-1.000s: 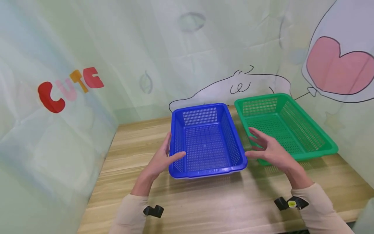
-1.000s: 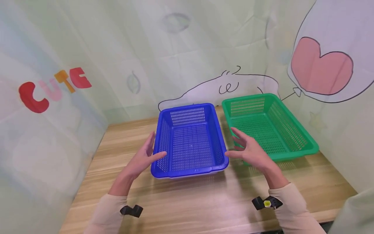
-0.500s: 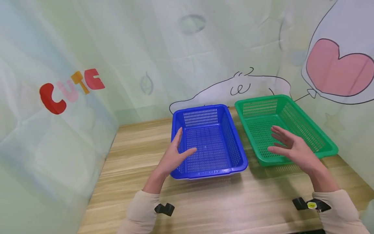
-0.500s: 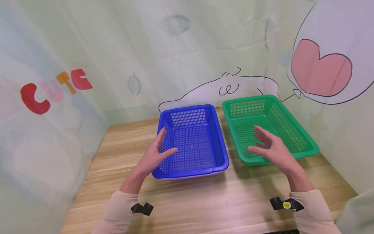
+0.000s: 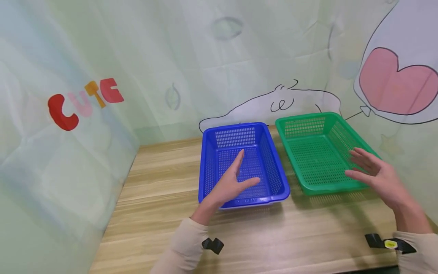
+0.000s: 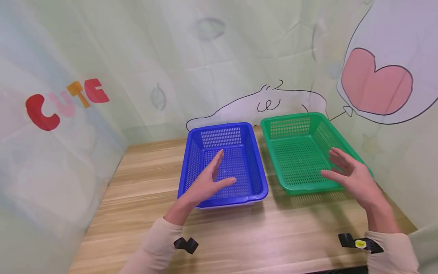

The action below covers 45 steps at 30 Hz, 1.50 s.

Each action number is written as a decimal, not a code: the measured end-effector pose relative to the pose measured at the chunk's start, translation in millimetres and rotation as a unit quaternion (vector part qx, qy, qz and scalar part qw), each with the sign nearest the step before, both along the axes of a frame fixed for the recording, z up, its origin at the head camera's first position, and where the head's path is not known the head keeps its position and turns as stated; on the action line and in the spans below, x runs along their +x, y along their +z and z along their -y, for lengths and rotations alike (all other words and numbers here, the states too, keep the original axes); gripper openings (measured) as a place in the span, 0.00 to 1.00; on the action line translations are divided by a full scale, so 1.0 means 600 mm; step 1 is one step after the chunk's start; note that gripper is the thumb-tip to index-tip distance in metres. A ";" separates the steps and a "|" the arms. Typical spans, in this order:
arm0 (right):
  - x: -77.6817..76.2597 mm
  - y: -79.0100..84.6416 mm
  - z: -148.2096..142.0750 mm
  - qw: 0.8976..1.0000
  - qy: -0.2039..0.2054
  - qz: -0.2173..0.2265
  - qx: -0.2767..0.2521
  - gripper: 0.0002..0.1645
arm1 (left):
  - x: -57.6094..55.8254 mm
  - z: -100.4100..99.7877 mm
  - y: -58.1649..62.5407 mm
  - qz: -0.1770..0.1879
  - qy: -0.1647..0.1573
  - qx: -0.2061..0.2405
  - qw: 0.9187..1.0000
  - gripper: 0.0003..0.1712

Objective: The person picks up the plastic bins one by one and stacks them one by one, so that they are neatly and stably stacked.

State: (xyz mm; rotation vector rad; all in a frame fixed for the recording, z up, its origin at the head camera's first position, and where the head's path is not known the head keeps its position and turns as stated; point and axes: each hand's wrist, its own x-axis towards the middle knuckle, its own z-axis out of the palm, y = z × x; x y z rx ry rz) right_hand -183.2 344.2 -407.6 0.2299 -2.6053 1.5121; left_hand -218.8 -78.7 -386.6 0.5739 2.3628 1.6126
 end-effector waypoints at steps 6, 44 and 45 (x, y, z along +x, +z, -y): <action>0.011 -0.007 -0.031 0.999 -0.043 0.010 0.013 0.47 | 0.014 -0.058 0.009 0.008 -0.034 0.018 0.999 0.57; 0.000 -0.130 -0.164 0.989 -0.140 -0.052 -0.017 0.48 | 0.092 -0.281 -0.042 0.004 -0.018 -0.026 0.999 0.56; -0.004 -0.139 -0.174 0.989 -0.138 -0.050 -0.021 0.48 | 0.093 -0.284 -0.045 0.006 -0.013 -0.029 0.999 0.56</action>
